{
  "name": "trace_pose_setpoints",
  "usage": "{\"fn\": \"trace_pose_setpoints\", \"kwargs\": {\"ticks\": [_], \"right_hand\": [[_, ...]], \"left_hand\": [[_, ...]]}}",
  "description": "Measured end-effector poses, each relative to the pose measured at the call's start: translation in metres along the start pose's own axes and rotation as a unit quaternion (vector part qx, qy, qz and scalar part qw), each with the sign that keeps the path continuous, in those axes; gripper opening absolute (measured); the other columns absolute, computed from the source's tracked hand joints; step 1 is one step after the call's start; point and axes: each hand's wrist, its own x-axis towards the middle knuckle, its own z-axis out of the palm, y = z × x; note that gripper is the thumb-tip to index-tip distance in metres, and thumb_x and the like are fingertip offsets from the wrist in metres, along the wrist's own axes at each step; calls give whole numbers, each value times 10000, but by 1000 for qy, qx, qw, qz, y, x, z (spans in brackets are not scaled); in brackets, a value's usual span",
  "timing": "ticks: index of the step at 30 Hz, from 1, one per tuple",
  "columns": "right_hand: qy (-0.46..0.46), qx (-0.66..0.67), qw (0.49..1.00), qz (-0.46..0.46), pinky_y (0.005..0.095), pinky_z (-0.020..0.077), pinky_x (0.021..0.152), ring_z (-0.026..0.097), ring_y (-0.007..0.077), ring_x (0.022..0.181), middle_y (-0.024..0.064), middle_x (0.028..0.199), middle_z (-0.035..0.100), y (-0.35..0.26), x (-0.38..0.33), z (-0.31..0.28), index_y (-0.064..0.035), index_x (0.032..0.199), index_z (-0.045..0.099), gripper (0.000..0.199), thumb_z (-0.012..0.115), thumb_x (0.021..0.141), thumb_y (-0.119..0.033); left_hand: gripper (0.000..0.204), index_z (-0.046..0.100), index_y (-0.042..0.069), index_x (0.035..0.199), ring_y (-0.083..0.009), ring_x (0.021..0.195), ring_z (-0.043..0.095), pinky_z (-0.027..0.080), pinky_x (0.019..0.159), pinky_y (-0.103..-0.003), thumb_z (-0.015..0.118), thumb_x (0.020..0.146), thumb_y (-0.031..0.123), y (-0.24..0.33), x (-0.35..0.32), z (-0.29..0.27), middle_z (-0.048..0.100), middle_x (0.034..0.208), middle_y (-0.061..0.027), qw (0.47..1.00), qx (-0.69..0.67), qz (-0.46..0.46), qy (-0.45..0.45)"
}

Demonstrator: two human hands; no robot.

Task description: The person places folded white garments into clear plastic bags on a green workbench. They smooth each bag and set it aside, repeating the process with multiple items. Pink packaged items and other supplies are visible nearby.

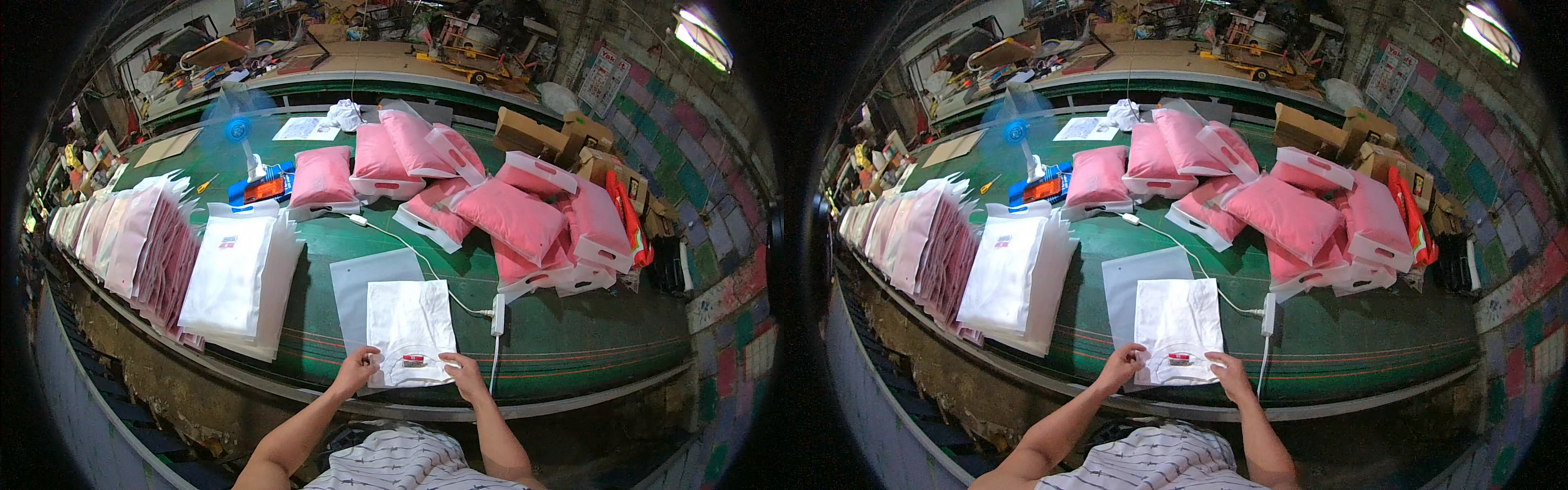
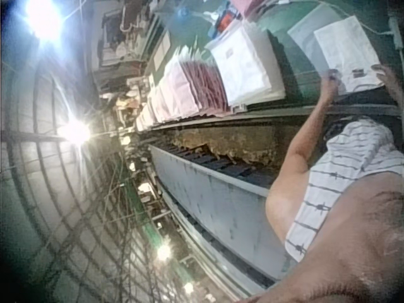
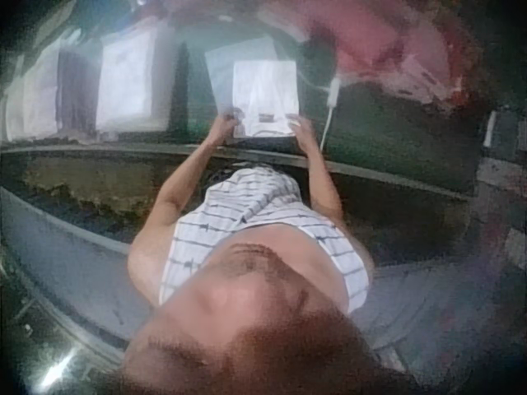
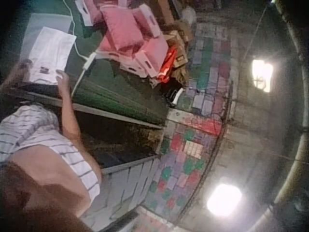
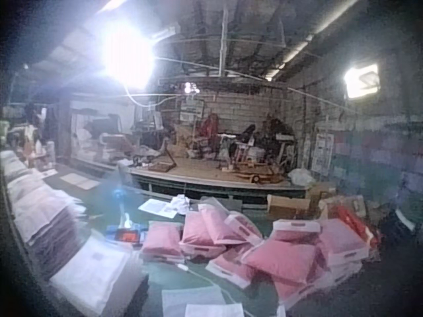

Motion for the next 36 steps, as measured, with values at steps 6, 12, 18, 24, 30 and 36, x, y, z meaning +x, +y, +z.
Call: {"fn": "trace_pose_setpoints", "kwargs": {"ticks": [6, 12, 18, 24, 30, 36], "right_hand": [[2, 51, 998, 30, 305, 423, 1040, 608, 198, 1172, 118, 1279, 681, 5, 0, 0, 3, 1246, 692, 386, 631, 866, 36], [10, -154, 987, -52, 398, 475, 1022, 628, 355, 1174, 225, 1265, 657, -36, -6, 10, 15, 1255, 674, 387, 637, 873, -41], [-56, -396, 915, -47, 510, 509, 969, 608, 491, 1125, 302, 1217, 586, -120, -23, 59, 32, 1309, 596, 591, 689, 862, -342], [-74, -459, 882, -75, 563, 541, 869, 655, 501, 990, 272, 1228, 522, -126, -36, 84, 44, 1335, 514, 690, 733, 830, -374], [6, -461, 881, -100, 559, 557, 744, 661, 487, 882, 244, 1163, 538, -86, -23, 95, 26, 1264, 551, 463, 692, 864, -161], [83, -388, 907, -143, 483, 539, 823, 658, 433, 967, 239, 1085, 627, -70, -14, 70, 6, 1203, 670, 346, 699, 892, -144]], "left_hand": [[447, 661, 46, 1239, -205, 810, 604, 514, 746, -330, 755, 807, 106, -6, 1, 2, 620, 986, -112, 996, 66, 51, 11], [534, 643, 28, 1288, -280, 887, 647, 541, 803, -365, 787, 788, 145, 22, 3, 3, 602, 1126, -180, 989, 120, 84, 10], [510, 628, -30, 1288, -292, 864, 694, 581, 760, -376, 803, 829, 107, 60, 13, 36, 542, 1172, -190, 982, 156, 102, -15], [499, 610, -91, 1279, -235, 856, 705, 581, 698, -359, 790, 853, 98, 59, 16, 37, 557, 1166, -185, 995, 61, 66, -36], [389, 630, -72, 1216, -207, 896, 702, 559, 663, -331, 755, 876, 72, 62, 9, 30, 583, 1149, -144, 988, -125, -7, -93], [225, 648, 19, 991, -324, 894, 659, 531, 758, -428, 762, 832, 131, 38, 6, 1, 630, 1044, -143, 948, 213, 219, -83]]}}
